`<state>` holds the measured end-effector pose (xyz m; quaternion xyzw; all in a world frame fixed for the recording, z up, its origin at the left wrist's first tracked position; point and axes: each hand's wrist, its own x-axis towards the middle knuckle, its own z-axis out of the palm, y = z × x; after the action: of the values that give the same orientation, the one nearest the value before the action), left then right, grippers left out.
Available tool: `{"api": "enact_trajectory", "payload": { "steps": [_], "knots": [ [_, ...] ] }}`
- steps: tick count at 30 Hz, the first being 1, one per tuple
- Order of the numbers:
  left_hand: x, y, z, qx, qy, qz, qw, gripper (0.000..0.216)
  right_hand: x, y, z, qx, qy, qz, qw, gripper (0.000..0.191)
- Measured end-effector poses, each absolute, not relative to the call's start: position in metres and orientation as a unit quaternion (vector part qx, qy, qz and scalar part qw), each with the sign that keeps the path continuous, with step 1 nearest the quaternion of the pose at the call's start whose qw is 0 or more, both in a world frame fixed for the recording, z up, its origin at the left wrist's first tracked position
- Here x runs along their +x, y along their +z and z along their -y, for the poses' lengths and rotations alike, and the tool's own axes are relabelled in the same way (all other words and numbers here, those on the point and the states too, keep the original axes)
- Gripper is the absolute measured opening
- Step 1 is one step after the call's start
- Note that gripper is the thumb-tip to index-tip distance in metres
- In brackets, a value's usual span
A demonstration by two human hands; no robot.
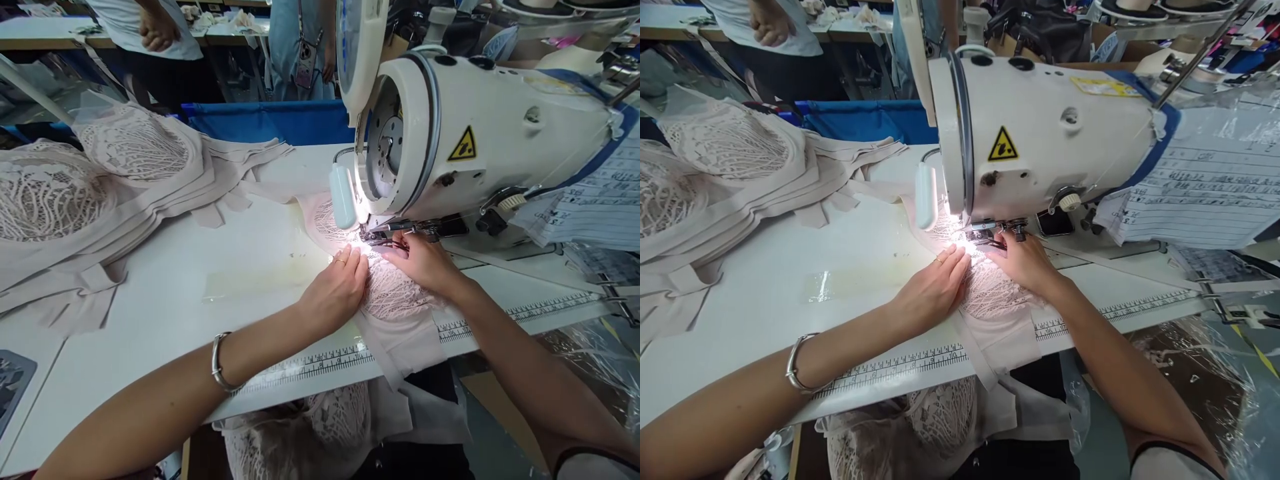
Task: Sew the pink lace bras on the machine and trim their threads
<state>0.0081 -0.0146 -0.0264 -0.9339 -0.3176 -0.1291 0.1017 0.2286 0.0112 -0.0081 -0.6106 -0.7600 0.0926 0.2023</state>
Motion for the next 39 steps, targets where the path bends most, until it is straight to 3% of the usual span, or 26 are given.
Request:
{"api": "enact_trajectory", "payload": {
  "steps": [2, 8, 11, 17, 25, 33, 39],
  "knots": [
    [0.008, -0.026, 0.014, -0.935, -0.135, 0.312, 0.102, 0.042, 0.232, -0.013, -0.012, -0.589, 0.078, 0.775, 0.217, 0.007],
    [0.006, -0.023, 0.013, -0.935, -0.145, 0.309, 0.093, 0.041, 0.24, -0.009, -0.005, -0.462, 0.01, 0.871, 0.167, 0.058],
    [0.005, -0.022, 0.012, -0.938, -0.149, 0.3, 0.091, 0.041, 0.238, -0.005, -0.002, -0.448, -0.016, 0.883, 0.141, 0.066],
    [0.0, -0.025, 0.005, -0.937, -0.159, 0.292, 0.107, 0.04, 0.236, -0.004, -0.001, -0.448, -0.026, 0.884, 0.13, 0.066],
    [-0.012, -0.028, -0.011, -0.943, -0.192, 0.273, -0.004, 0.04, 0.234, -0.005, -0.002, -0.449, -0.023, 0.884, 0.128, 0.066],
    [-0.029, -0.022, -0.032, -0.953, -0.161, 0.255, -0.04, 0.04, 0.234, -0.009, -0.003, -0.438, -0.025, 0.887, 0.144, 0.066],
    [-0.015, -0.006, -0.019, -0.94, -0.17, 0.294, -0.013, 0.035, 0.232, -0.011, -0.003, -0.44, 0.009, 0.885, 0.152, 0.061]
  ]
}}
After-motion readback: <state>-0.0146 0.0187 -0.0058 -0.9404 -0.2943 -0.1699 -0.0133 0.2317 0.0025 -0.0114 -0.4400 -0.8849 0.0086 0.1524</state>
